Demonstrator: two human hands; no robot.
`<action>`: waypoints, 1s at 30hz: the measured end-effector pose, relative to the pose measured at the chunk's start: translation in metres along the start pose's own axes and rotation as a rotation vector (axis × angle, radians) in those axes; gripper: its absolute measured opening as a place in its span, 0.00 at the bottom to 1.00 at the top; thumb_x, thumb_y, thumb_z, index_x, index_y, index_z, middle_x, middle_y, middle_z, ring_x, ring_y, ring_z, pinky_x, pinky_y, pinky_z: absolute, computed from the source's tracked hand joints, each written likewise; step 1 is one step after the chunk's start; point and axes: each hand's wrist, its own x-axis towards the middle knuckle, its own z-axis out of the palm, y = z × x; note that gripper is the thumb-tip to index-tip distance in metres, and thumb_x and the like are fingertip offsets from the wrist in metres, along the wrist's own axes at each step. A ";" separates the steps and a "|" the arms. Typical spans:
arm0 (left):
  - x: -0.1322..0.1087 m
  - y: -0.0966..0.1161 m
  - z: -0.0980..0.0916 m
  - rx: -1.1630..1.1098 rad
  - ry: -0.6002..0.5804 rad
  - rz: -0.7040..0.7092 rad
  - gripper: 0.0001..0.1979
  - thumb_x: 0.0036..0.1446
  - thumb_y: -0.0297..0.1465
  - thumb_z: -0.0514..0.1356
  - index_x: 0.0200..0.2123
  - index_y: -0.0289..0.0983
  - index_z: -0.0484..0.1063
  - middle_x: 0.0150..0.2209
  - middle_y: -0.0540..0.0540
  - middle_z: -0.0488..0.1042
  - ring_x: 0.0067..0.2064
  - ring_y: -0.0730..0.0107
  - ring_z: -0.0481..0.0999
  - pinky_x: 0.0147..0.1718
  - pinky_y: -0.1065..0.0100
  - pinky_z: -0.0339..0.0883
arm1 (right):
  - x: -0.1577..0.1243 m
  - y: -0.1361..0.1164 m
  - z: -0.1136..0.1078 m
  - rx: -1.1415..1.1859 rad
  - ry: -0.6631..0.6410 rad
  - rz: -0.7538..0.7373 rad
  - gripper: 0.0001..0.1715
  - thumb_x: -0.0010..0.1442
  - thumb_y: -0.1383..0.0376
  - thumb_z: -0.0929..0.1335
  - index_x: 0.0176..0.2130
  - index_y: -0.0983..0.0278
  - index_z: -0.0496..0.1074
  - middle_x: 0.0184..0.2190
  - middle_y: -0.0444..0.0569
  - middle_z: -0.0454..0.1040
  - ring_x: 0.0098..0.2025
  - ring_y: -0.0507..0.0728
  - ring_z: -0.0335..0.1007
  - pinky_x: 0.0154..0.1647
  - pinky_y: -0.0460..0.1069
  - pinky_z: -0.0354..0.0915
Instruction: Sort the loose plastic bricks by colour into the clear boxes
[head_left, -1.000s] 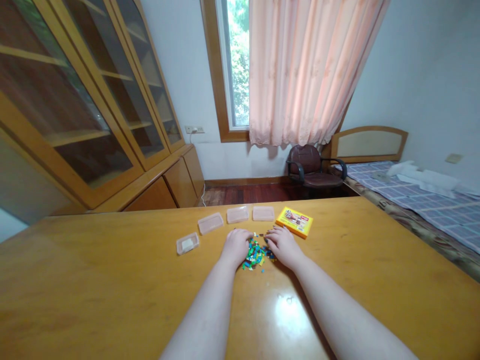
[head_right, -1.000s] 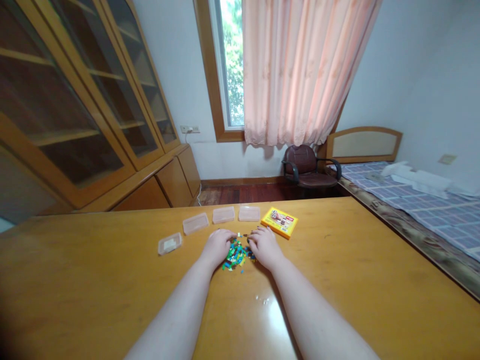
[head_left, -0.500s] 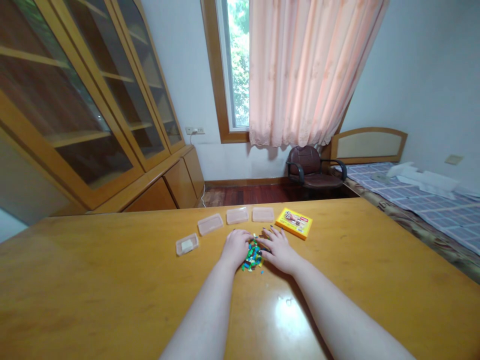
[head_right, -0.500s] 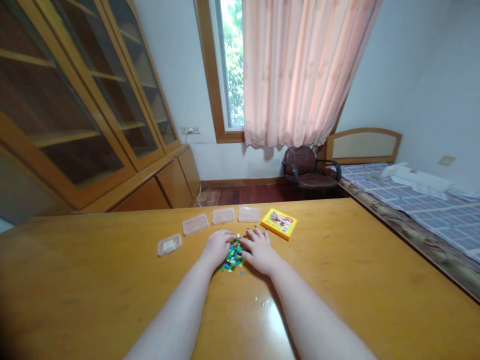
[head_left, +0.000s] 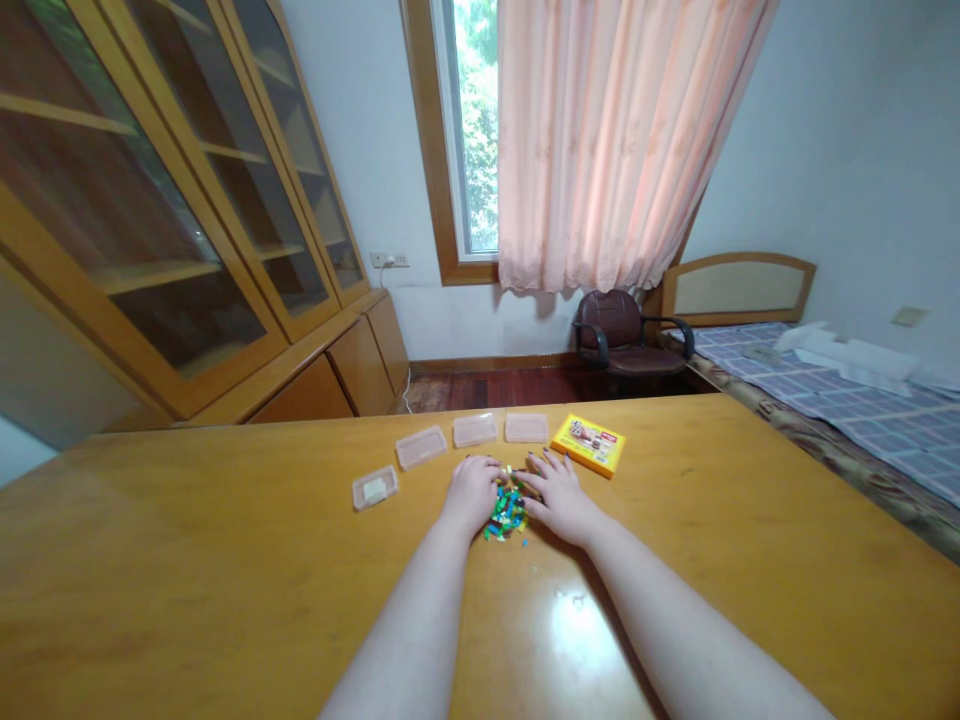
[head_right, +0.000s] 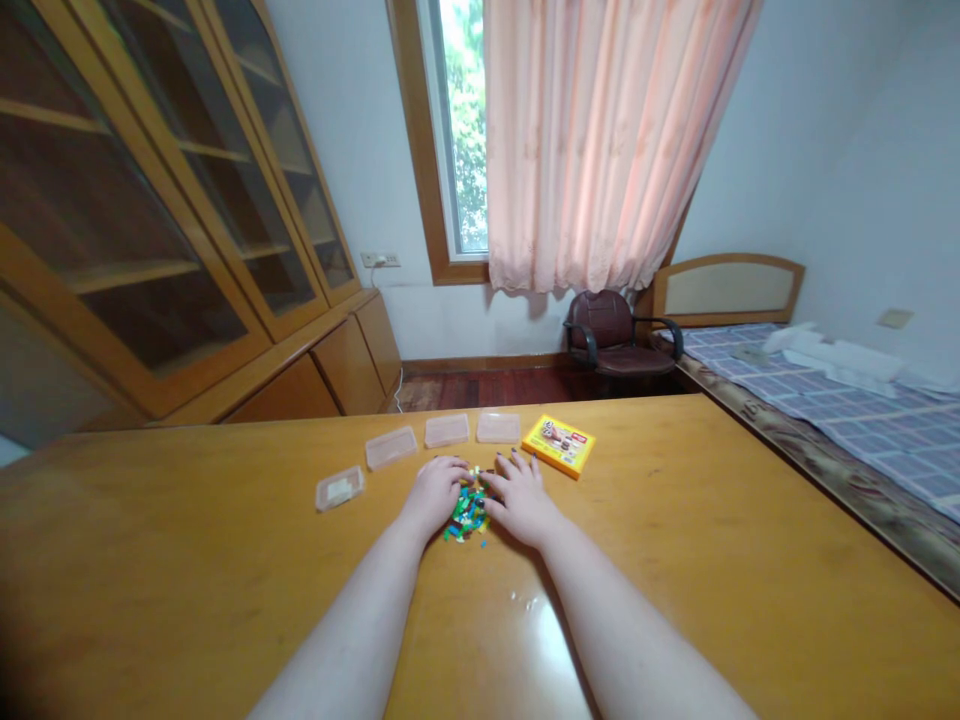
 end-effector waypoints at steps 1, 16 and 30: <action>0.000 0.000 0.000 0.005 0.001 -0.011 0.19 0.50 0.20 0.53 0.39 0.43 0.79 0.46 0.47 0.75 0.50 0.64 0.68 0.55 0.60 0.58 | 0.000 0.000 0.000 -0.005 -0.004 0.000 0.29 0.62 0.48 0.59 0.60 0.51 0.60 0.65 0.52 0.51 0.67 0.68 0.38 0.63 0.67 0.32; -0.006 -0.001 0.012 0.041 -0.175 -0.013 0.22 0.58 0.34 0.52 0.55 0.53 0.66 0.63 0.48 0.58 0.65 0.53 0.51 0.62 0.45 0.38 | 0.002 0.001 -0.005 -0.024 0.231 0.102 0.19 0.62 0.55 0.62 0.46 0.57 0.76 0.55 0.50 0.68 0.61 0.64 0.51 0.63 0.62 0.39; -0.007 0.009 -0.006 -0.059 -0.100 0.106 0.12 0.53 0.30 0.56 0.37 0.47 0.78 0.55 0.49 0.69 0.60 0.58 0.59 0.62 0.50 0.44 | 0.005 0.008 -0.004 -0.025 0.290 0.169 0.22 0.64 0.58 0.58 0.39 0.60 0.79 0.53 0.50 0.71 0.59 0.65 0.55 0.61 0.64 0.44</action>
